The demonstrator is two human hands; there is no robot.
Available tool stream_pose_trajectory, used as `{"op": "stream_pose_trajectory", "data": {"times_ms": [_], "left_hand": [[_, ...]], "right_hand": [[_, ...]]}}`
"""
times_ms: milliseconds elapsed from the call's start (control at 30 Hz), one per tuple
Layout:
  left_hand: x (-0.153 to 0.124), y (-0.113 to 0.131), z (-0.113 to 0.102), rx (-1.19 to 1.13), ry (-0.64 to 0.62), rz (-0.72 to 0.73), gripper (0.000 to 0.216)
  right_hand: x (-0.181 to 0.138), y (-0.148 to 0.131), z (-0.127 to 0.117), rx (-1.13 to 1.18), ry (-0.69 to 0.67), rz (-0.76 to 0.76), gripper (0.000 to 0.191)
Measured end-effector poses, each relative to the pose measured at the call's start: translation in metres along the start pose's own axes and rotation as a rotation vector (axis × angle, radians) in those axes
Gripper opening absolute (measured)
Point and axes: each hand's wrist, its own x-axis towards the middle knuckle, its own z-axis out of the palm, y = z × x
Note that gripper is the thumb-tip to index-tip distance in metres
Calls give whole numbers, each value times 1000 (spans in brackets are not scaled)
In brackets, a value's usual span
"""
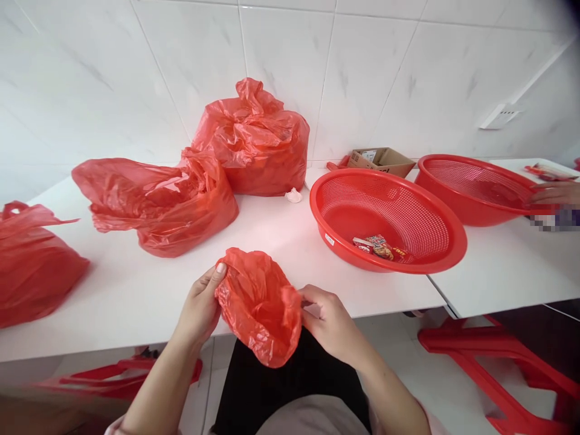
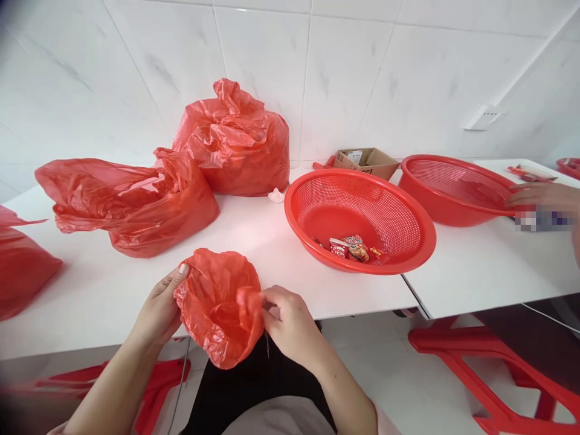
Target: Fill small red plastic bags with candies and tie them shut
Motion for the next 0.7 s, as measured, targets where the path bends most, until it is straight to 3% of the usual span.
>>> {"op": "stream_pose_trajectory", "data": {"times_ms": [100, 200, 300, 367, 500, 600, 700], "left_hand": [[-1, -1, -2, -26, -10, -39, 37], [-2, 0, 1, -15, -28, -91, 39], [-1, 6, -2, 6, -6, -145, 43], [1, 13, -11, 50, 38, -167, 46], [15, 27, -38, 311, 160, -64, 40], [30, 36, -54, 501, 265, 29, 34], [30, 47, -50, 655, 381, 142, 33]], "right_hand": [[0, -1, -1, -39, 46, -88, 25], [2, -2, 1, -211, -34, -156, 40], [4, 5, 0, -281, -1, -162, 19], [4, 12, -5, -131, 150, -133, 7], [-4, 14, -25, 370, 471, -71, 17], [-11, 5, -35, 537, 579, -89, 17], [-15, -4, -36, 533, 641, -89, 18]]}}
